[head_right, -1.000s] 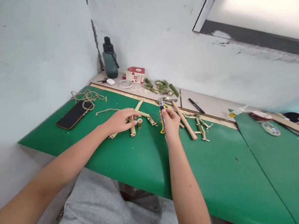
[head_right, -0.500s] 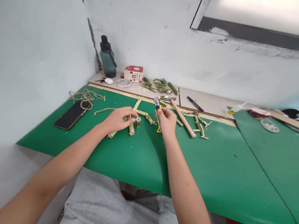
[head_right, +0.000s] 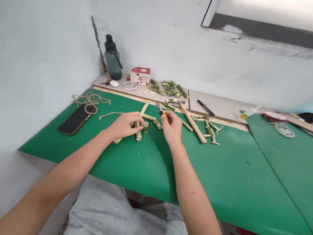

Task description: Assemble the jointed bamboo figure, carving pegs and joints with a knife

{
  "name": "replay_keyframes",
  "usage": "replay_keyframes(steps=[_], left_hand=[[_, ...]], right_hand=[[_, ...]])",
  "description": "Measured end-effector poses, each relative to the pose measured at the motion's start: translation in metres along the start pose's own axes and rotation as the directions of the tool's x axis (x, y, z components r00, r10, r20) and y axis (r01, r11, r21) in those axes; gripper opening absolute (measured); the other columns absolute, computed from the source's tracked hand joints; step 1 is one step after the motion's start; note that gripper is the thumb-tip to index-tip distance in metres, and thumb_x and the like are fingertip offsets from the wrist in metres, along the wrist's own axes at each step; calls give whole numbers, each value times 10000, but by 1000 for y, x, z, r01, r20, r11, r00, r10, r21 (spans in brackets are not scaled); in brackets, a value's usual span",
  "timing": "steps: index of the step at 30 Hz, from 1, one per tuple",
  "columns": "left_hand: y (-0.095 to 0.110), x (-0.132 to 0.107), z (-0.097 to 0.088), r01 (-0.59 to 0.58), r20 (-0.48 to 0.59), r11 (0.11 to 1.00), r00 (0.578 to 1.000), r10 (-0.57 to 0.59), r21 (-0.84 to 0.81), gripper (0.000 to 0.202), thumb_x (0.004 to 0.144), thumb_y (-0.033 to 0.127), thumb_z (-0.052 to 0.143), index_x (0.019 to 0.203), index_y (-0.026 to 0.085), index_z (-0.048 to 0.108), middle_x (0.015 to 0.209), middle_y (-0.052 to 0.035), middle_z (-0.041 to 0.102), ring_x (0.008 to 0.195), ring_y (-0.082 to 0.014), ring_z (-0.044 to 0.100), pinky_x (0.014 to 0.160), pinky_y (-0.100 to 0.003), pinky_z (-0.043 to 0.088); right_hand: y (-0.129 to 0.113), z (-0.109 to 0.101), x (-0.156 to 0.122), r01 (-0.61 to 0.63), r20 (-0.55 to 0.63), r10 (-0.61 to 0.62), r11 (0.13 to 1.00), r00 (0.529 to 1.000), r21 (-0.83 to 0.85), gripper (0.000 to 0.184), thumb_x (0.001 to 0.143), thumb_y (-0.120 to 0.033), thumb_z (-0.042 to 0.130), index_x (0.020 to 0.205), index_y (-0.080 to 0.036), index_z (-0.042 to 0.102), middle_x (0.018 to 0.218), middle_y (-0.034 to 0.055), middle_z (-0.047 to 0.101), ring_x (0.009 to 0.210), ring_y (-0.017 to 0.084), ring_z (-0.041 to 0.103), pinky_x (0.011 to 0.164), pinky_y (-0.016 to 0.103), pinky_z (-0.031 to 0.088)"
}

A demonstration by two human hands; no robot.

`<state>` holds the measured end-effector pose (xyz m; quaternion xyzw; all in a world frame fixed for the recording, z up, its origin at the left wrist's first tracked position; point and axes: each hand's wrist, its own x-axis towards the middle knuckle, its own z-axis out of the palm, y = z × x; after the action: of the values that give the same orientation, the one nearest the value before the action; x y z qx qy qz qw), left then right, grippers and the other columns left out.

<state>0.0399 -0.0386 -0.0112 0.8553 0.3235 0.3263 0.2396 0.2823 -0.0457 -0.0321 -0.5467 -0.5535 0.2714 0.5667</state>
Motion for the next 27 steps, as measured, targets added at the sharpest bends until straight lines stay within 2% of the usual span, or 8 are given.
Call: replay_keyframes(steps=[6, 12, 17, 19, 24, 27], left_hand=[[-2, 1, 1, -9, 14, 1000, 1000, 9, -9, 68, 913, 224, 695, 951, 204, 748, 1023, -17, 721, 725, -103, 642, 745, -266, 470], [-3, 0, 3, -3, 21, 1000, 1000, 3, 0, 67, 933, 245, 696, 954, 208, 748, 1021, -17, 712, 711, -99, 636, 732, -262, 463], [-7, 0, 4, -60, 2, 998, 998, 60, 31, 107, 972, 297, 681, 960, 209, 741, 1245, -48, 675, 767, -99, 647, 788, -278, 493], [-6, 0, 3, -63, 10, 998, 998, 63, 22, 98, 972, 291, 682, 966, 211, 738, 1281, -47, 688, 788, -104, 659, 802, -281, 504], [-2, 2, 4, -18, 33, 998, 999, 20, -58, 79, 949, 269, 698, 981, 205, 730, 1180, -40, 764, 808, -129, 696, 780, -278, 525], [0, 2, 3, -1, 27, 999, 1000, 2, -41, 86, 955, 271, 686, 980, 204, 733, 1139, -39, 771, 804, -135, 695, 784, -283, 526]], right_hand=[[3, 0, -1, 62, 32, -59, 994, 998, -85, 349, 863, -498, 687, 1058, -211, 728, 949, 67, 770, 806, 239, 673, 764, 392, 537], [1, -2, -2, 73, 36, -69, 986, 997, -152, 323, 886, -483, 653, 1041, -210, 731, 884, 48, 750, 761, 228, 640, 730, 372, 498], [-2, -1, -4, 77, 40, -72, 985, 997, -155, 298, 896, -453, 645, 1042, -210, 734, 882, 41, 748, 765, 226, 640, 736, 368, 482], [-2, -1, -4, 77, 40, -71, 986, 997, -147, 292, 894, -449, 648, 1037, -209, 729, 910, 49, 756, 799, 235, 657, 762, 376, 491], [1, -1, -3, 79, 22, -77, 984, 997, -160, 279, 903, -450, 629, 1039, -217, 697, 927, 50, 752, 820, 236, 668, 789, 383, 515], [3, -3, -3, 80, 3, -81, 980, 997, -183, 260, 929, -443, 603, 1069, -233, 662, 887, 27, 733, 772, 221, 658, 771, 376, 530]])
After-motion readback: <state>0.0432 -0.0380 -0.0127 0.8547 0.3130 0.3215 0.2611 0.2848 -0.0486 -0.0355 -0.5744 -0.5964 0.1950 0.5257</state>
